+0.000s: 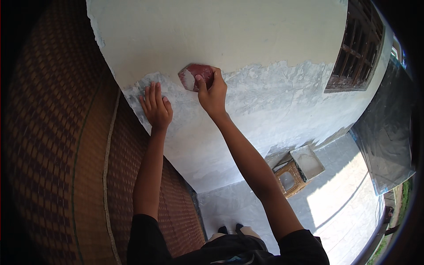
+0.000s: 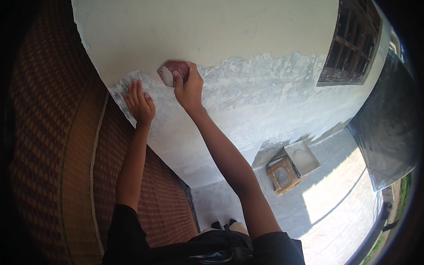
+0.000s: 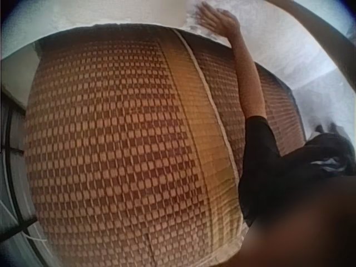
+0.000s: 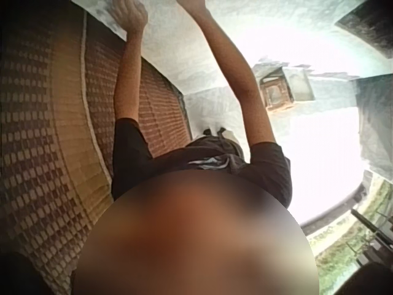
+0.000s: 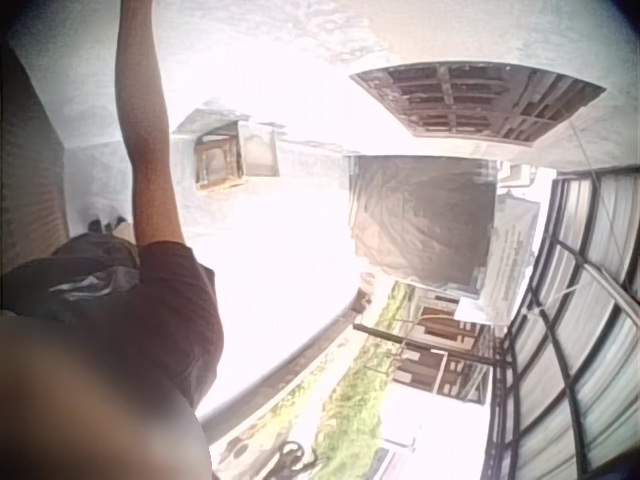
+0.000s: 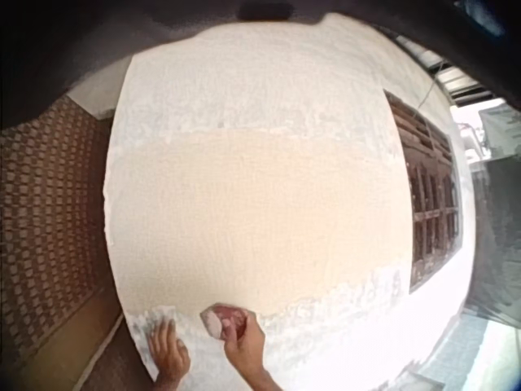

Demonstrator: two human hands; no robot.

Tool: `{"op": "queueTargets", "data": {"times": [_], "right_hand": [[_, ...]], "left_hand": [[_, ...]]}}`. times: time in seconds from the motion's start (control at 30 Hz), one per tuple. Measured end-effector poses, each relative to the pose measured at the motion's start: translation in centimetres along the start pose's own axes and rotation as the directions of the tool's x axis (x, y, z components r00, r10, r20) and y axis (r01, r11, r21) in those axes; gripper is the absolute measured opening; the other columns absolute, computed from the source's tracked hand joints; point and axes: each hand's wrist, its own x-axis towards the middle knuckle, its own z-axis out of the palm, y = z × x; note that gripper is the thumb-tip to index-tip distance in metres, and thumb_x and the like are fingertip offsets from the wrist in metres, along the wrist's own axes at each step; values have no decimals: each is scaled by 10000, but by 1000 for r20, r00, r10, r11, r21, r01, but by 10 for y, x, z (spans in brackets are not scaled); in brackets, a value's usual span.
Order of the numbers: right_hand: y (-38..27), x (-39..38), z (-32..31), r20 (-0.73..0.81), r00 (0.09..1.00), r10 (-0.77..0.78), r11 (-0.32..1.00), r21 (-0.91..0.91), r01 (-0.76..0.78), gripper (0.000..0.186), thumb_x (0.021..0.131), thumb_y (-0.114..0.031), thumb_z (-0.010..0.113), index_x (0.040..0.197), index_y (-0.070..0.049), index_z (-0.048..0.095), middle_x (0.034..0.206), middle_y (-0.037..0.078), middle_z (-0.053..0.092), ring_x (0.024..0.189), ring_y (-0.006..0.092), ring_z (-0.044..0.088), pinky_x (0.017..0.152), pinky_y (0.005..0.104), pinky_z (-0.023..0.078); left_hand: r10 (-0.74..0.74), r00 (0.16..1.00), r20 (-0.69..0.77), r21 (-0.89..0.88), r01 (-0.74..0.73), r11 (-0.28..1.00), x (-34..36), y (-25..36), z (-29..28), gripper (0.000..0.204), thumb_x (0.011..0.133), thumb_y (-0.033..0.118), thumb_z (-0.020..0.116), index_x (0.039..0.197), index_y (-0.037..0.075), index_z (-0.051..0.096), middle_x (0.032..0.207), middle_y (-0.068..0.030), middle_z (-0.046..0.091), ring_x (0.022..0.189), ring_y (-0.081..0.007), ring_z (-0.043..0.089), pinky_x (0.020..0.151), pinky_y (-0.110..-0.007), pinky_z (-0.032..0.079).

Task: The person applies wall putty from a plastic container to a damaged exterior wall using a putty knife, smoothing the surface.

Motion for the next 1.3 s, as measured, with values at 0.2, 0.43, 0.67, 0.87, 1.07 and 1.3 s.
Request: {"op": "queueTargets", "data": {"times": [0.2,0.43,0.67,0.87,1.07,1.3], "right_hand": [[33,29,-73,-306,938,162,984,-23,-177,304,897,-131,666,1119,21,525,998,156,641,914,224,628,846,335,487],[38,26,-89,-249,956,152,974,202,-102,304,908,-133,665,1130,8,514,986,91,617,889,169,589,835,303,481],[-7,10,-17,20,999,36,996,85,-38,252,897,-102,649,1086,17,532,899,179,668,823,264,684,742,332,521],[64,57,-130,-324,942,91,992,-53,-114,323,905,-140,669,1145,29,534,1040,125,636,934,182,616,836,314,491],[58,59,-148,-346,922,174,984,100,-148,320,911,-155,660,1145,24,535,1050,113,617,944,172,595,837,314,487],[-7,2,-2,48,998,47,996,70,-50,262,900,-106,659,1097,19,541,922,148,672,820,192,669,741,305,520]], "left_hand": [[-11,1000,4,-1,11,1000,1,-1,-3,459,971,219,394,1399,73,474,1452,-90,456,1375,-290,377,1151,-515,194],[-12,1000,10,8,12,1000,0,5,2,463,971,215,393,1404,69,467,1455,-92,452,1377,-294,374,1150,-517,194],[7,1000,6,12,-7,1000,1,-5,-4,469,976,219,387,1413,65,457,1458,-97,448,1381,-301,366,1152,-513,190],[14,999,28,6,-14,1000,0,5,1,481,968,206,390,1417,36,431,1464,-153,422,1381,-340,349,1143,-548,176],[12,1000,14,18,-12,1000,0,0,-1,481,969,206,388,1413,27,433,1462,-153,424,1385,-340,345,1146,-549,169],[20,1000,20,10,-20,1000,1,0,0,474,979,218,378,1410,29,435,1457,-148,431,1379,-340,356,1144,-551,171]]}}
